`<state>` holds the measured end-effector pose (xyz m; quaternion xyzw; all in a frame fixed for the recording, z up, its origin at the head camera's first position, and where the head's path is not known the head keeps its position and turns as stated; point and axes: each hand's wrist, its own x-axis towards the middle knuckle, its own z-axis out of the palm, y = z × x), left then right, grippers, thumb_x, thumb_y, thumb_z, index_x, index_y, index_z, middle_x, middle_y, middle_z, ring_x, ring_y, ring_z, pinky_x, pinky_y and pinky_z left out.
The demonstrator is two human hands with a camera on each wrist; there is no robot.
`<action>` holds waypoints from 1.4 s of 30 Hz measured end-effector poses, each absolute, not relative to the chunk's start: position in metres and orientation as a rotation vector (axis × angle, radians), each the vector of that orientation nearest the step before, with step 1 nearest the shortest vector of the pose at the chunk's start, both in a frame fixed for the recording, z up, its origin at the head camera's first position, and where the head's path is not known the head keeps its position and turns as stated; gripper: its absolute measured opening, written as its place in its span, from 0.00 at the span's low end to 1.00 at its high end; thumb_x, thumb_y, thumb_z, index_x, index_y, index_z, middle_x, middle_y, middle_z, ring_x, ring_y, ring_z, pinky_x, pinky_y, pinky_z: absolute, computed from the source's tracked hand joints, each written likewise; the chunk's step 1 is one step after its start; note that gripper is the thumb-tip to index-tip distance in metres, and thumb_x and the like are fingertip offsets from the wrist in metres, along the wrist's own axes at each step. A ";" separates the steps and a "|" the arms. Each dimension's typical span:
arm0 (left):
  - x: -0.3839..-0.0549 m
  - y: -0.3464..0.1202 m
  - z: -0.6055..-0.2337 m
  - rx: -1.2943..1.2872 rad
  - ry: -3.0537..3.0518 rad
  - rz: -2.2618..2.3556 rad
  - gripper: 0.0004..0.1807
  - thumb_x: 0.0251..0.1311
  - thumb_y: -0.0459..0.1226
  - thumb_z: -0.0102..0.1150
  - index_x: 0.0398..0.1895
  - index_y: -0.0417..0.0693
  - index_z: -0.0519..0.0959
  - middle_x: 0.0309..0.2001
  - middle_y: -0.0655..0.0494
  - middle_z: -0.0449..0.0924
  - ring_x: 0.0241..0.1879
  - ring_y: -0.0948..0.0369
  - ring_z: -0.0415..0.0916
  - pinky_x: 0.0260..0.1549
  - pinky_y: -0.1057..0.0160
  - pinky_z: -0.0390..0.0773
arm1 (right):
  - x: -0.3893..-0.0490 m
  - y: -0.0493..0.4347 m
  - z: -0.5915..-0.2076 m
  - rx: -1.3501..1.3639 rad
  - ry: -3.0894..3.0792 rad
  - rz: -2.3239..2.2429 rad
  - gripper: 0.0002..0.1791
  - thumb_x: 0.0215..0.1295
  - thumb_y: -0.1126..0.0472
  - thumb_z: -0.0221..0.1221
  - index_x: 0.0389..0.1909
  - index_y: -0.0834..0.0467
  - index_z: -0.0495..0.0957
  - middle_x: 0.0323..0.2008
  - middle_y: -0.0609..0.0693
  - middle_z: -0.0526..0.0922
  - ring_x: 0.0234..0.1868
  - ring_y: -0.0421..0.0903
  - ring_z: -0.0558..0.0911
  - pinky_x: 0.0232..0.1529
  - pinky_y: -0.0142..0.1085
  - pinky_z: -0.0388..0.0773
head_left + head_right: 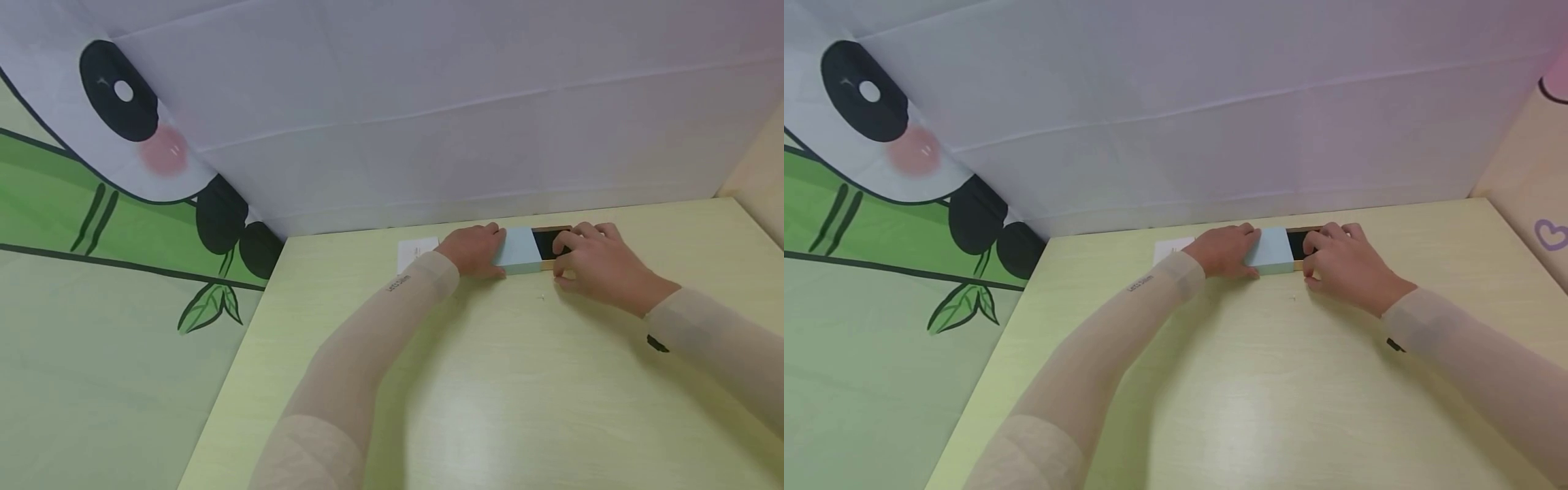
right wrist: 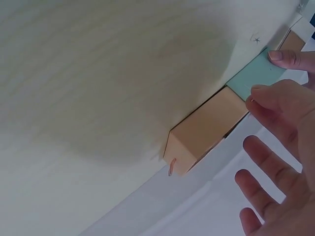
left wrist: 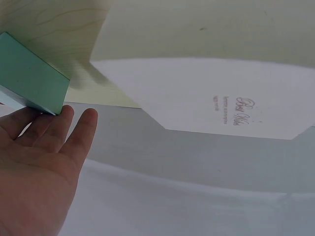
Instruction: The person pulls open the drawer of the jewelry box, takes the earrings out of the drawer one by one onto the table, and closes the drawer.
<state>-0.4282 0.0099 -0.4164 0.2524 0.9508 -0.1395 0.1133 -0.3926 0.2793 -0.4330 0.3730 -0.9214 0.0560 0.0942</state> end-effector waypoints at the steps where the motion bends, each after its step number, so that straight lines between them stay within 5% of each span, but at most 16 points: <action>1: -0.428 0.010 -0.417 0.745 2.789 -0.412 0.52 0.84 0.68 0.63 0.96 0.48 0.60 0.86 0.55 0.73 0.77 0.60 0.81 0.81 0.58 0.83 | -0.391 0.279 -0.434 1.110 -2.730 0.172 0.05 0.68 0.60 0.83 0.36 0.44 0.98 0.58 0.55 0.91 0.64 0.64 0.83 0.67 0.71 0.76; 42: -0.425 0.008 -0.422 0.754 2.789 -0.436 0.52 0.83 0.69 0.63 0.96 0.49 0.61 0.87 0.55 0.72 0.79 0.60 0.80 0.82 0.59 0.82 | -0.372 0.274 -0.450 1.106 -2.799 0.258 0.07 0.67 0.61 0.83 0.34 0.44 0.98 0.58 0.52 0.92 0.66 0.62 0.82 0.68 0.71 0.74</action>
